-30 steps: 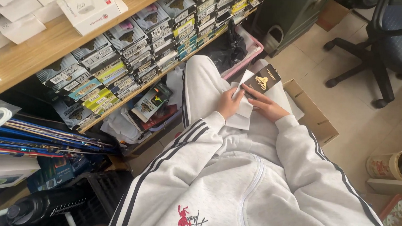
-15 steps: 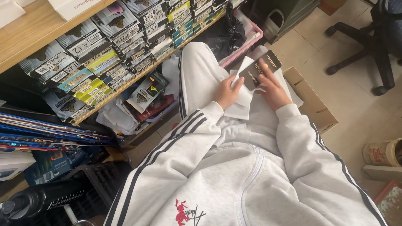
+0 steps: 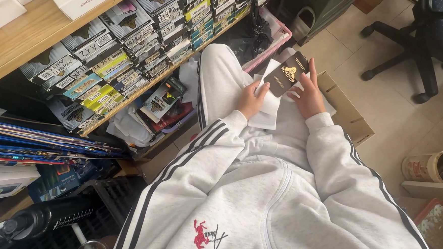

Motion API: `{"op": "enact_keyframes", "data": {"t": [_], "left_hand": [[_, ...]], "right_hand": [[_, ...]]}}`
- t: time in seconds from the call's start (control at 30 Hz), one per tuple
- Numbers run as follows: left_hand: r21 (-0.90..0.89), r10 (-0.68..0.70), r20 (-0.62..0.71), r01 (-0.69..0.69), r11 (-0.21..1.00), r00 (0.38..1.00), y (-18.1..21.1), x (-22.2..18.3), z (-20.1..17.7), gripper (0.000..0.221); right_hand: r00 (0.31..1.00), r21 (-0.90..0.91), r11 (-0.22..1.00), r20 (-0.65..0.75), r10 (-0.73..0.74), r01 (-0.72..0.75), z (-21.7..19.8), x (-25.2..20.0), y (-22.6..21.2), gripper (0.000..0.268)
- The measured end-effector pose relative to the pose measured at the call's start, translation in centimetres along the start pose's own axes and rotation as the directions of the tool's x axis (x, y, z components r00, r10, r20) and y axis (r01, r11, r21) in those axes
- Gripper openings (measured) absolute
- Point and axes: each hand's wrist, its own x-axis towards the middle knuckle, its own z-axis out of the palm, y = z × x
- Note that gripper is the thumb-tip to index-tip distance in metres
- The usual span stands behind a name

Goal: Packaging electronic components into white paper sleeves while sitting on the floor of a storage area.

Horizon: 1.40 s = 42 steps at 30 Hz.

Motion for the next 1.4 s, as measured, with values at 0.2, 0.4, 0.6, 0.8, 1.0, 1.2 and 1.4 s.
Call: {"op": "enact_keyframes", "data": {"t": [0.2, 0.4, 0.6, 0.8, 1.0, 1.2, 1.4], "left_hand": [[-0.068, -0.064, -0.138, 0.055, 0.996, 0.988, -1.0, 0.5, -0.1, 0.046], [-0.064, -0.043, -0.132, 0.035, 0.997, 0.99, -0.2, 0.1, -0.2, 0.044], [-0.025, -0.006, -0.063, 0.005, 1.0, 0.998, -0.1, 0.3, -0.1, 0.044], [-0.048, 0.053, 0.015, -0.052, 0.998, 0.998, -0.7, -0.3, 0.1, 0.045], [-0.003, 0.003, 0.002, -0.003, 1.0, 1.0, -0.3, -0.2, -0.5, 0.039], [0.017, 0.051, 0.061, -0.053, 0.998, 0.997, 0.3, -0.4, -0.3, 0.043], [0.031, 0.03, 0.109, -0.034, 0.999, 0.994, 0.5, -0.2, -0.2, 0.038]], "right_hand": [[0.966, -0.312, 0.95, 0.235, 0.104, -0.026, 1.7, -0.9, -0.4, 0.052], [0.922, -0.357, 0.93, 0.325, 0.211, -0.087, 1.6, -1.0, -0.7, 0.037], [0.992, -0.008, 0.997, 0.098, 0.075, -0.074, 1.2, -0.6, -0.9, 0.051], [0.999, -0.026, 0.999, -0.044, 0.029, -0.03, 1.1, -0.1, -0.6, 0.064], [0.919, -0.306, 0.946, 0.333, 0.21, -0.106, 3.1, -2.2, -2.3, 0.058], [0.993, -0.033, 0.997, 0.093, 0.078, -0.075, 1.6, -0.8, -1.3, 0.054], [0.999, -0.042, 0.998, -0.017, 0.045, -0.046, 0.7, 0.0, -0.9, 0.061]]}}
